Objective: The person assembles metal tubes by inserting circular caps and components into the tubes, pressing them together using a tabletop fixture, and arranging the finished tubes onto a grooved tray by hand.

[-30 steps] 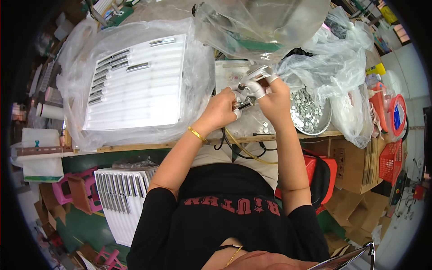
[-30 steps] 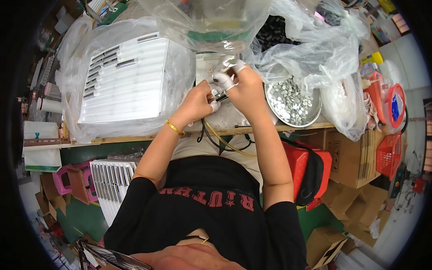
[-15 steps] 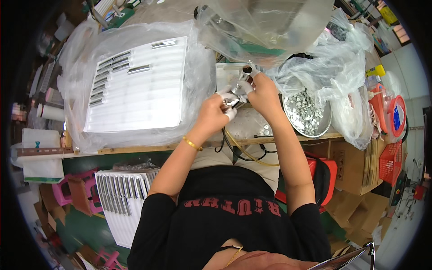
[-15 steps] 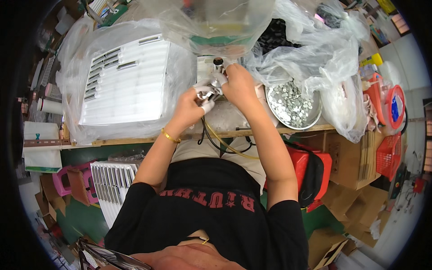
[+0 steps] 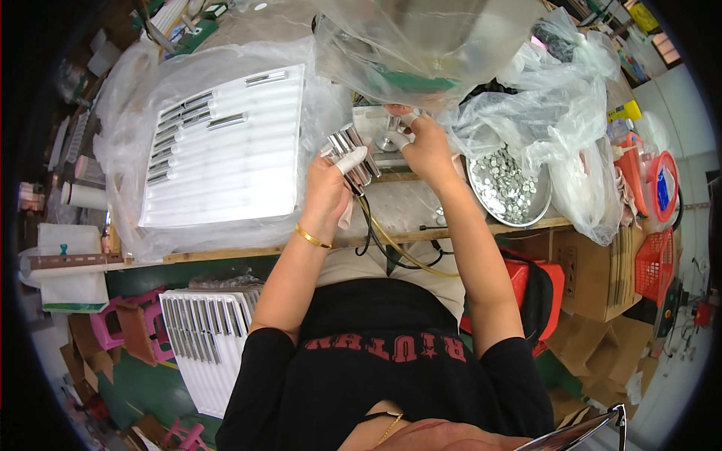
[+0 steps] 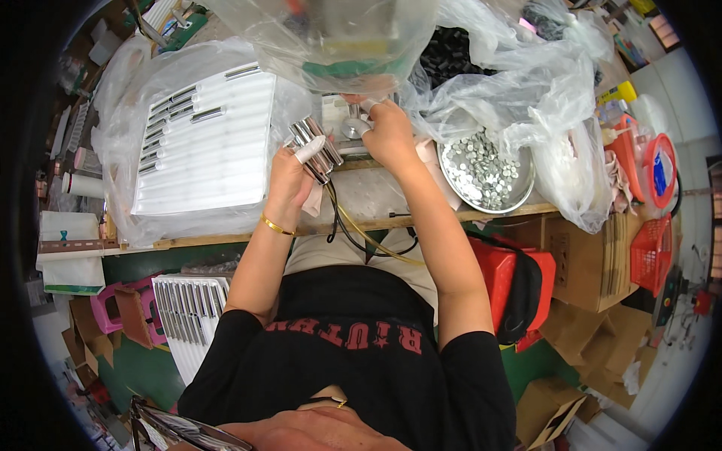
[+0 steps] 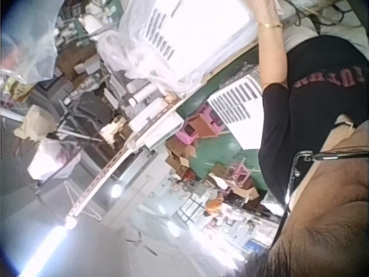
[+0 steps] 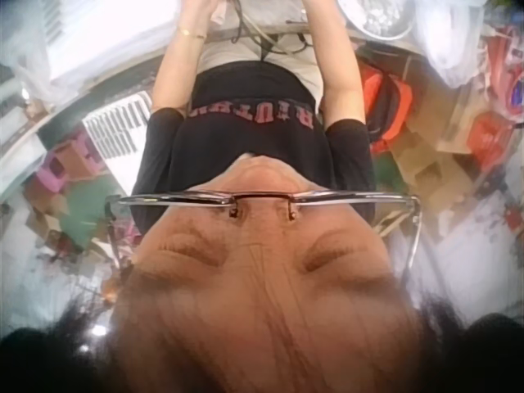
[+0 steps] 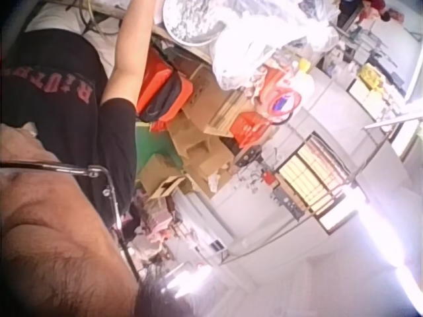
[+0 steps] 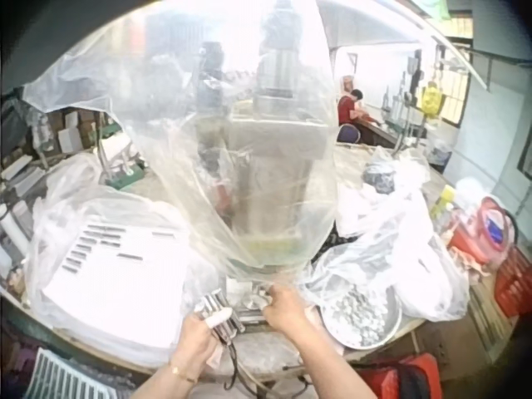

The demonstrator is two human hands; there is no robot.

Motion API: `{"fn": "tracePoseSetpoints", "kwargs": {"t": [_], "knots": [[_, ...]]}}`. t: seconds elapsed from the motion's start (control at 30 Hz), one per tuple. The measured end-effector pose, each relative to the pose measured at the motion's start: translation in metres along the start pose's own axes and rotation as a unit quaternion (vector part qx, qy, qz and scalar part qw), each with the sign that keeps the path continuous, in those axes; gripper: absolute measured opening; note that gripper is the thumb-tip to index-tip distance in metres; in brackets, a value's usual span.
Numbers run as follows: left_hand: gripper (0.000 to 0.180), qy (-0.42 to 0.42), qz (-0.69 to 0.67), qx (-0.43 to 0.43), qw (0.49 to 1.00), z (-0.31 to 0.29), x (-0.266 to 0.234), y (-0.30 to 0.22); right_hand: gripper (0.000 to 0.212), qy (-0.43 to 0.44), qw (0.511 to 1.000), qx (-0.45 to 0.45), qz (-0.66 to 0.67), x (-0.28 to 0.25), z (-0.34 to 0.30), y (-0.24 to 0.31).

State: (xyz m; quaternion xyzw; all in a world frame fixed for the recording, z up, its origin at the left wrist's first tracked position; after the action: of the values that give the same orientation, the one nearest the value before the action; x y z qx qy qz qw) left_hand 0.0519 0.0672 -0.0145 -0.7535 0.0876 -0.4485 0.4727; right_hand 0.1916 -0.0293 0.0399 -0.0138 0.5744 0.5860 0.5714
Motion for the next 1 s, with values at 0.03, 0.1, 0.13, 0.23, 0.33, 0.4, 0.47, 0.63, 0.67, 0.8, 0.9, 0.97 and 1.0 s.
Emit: {"fn": "tracePoseSetpoints", "kwargs": {"t": [0.03, 0.1, 0.13, 0.23, 0.33, 0.4, 0.47, 0.63, 0.67, 0.8, 0.9, 0.97, 1.0], "knots": [[0.031, 0.000, -0.017, -0.002, 1.000, 0.001, 0.001, 0.002, 0.029, 0.016, 1.000, 0.004, 0.010, 0.002, -0.001, 0.001], [0.030, 0.007, -0.045, -0.016, 0.999, 0.005, 0.002, 0.007, 0.029, 0.013, 1.000, 0.012, 0.012, 0.002, -0.001, 0.001], [0.030, 0.014, -0.073, -0.029, 0.997, 0.006, 0.003, 0.010, 0.028, 0.009, 1.000, 0.019, 0.013, 0.001, -0.002, 0.000], [0.029, 0.014, -0.073, -0.014, 0.997, 0.014, 0.008, 0.008, 0.029, 0.001, 0.999, 0.029, 0.032, 0.000, -0.003, -0.002], [0.032, 0.017, 0.030, 0.046, 0.998, 0.024, 0.017, -0.002, 0.028, 0.007, 1.000, 0.020, -0.012, 0.003, -0.004, -0.003], [0.034, 0.015, 0.050, 0.055, 0.997, 0.025, 0.022, -0.002, 0.028, 0.029, 0.999, 0.009, -0.019, 0.005, -0.008, 0.001], [0.035, -0.012, 0.116, 0.075, 0.990, 0.026, 0.025, -0.004, 0.028, 0.052, 0.998, -0.001, -0.026, 0.011, -0.012, 0.000], [0.040, 0.029, 0.198, 0.097, 0.975, 0.025, 0.033, 0.003, 0.025, 0.094, 0.993, -0.050, -0.059, 0.020, -0.027, 0.015], [0.043, 0.045, 0.206, 0.114, 0.971, 0.025, 0.032, 0.006, 0.025, 0.096, 0.992, -0.051, -0.057, 0.020, -0.027, 0.017], [0.046, 0.020, 0.220, 0.124, 0.967, 0.020, 0.045, -0.004, 0.020, 0.079, 0.994, -0.045, -0.066, 0.011, -0.033, 0.018], [0.043, 0.019, 0.156, 0.162, 0.974, 0.026, 0.044, 0.000, 0.021, 0.060, 0.998, -0.001, -0.024, 0.011, -0.037, 0.009], [0.043, 0.011, 0.188, 0.207, 0.960, 0.019, 0.047, -0.006, 0.022, 0.042, 0.999, 0.012, -0.024, 0.011, -0.040, 0.002], [0.042, 0.003, 0.220, 0.253, 0.942, 0.011, 0.052, -0.015, 0.022, 0.035, 0.997, -0.033, -0.067, 0.012, -0.042, 0.008]]}}
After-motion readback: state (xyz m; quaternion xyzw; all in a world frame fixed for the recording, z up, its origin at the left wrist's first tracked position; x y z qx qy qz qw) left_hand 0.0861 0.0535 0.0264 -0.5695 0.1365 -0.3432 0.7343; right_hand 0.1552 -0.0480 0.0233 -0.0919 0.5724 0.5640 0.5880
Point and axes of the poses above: each hand's wrist, its own z-axis towards the middle knuckle, its own x-axis out of the palm, y = z × x, the point moved 9 cm from there along z, towards the middle knuckle
